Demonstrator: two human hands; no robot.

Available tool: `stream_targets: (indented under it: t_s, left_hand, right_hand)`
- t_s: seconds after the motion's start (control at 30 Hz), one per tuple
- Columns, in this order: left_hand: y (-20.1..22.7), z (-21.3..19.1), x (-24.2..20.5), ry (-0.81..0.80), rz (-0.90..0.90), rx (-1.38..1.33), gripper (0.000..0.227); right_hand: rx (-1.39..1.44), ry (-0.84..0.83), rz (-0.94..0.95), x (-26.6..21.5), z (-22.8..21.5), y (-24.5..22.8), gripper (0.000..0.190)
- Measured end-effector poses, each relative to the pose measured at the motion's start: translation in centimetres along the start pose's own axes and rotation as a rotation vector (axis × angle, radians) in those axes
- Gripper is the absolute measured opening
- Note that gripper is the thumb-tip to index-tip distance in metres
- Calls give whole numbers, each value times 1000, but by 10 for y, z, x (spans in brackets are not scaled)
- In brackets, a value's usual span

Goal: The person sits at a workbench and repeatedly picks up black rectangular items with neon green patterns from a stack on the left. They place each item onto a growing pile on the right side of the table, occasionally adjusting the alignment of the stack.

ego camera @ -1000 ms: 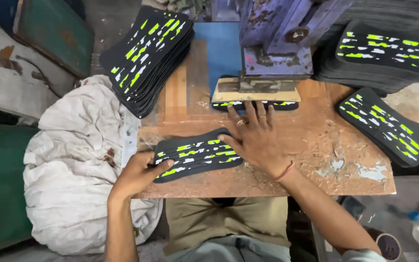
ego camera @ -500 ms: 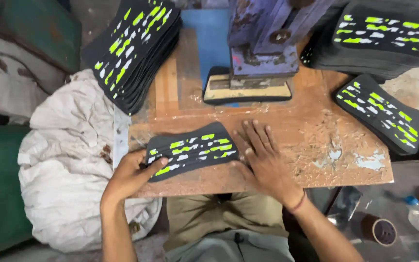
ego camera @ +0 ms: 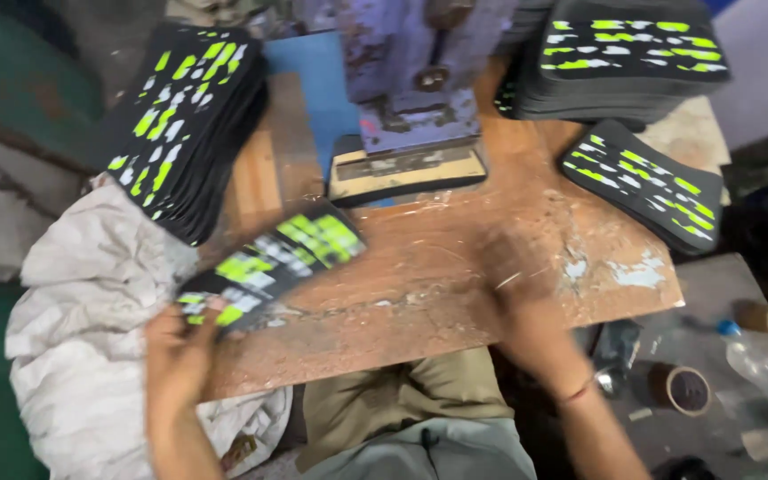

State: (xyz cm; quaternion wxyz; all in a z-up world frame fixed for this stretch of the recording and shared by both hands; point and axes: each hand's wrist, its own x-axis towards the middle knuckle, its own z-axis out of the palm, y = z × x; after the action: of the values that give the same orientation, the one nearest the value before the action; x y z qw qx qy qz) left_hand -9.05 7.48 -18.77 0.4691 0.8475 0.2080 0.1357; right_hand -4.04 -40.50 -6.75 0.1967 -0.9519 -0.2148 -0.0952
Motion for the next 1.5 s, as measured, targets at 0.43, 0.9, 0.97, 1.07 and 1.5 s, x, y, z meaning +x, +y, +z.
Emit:
stream_targets:
  t_s: [0.43, 0.9, 0.97, 1.07, 1.5]
  left_hand:
    - [198, 6, 47, 366, 592, -220, 59]
    - [171, 68, -26, -109, 294, -150, 38]
    - [181, 64, -12, -165, 230, -164, 45]
    - [194, 70, 15, -289, 160, -139, 58]
    - [197, 158, 75, -547, 23, -500, 52]
  right_hand:
    - [-33, 93, 85, 8, -6, -14, 45]
    - [-4, 26, -16, 28, 14, -44, 57]
    - [-3, 25, -19, 27, 15, -44, 57]
    - [-3, 35, -29, 24, 15, -43, 56]
    - [-36, -5, -120, 11, 16, -48, 64]
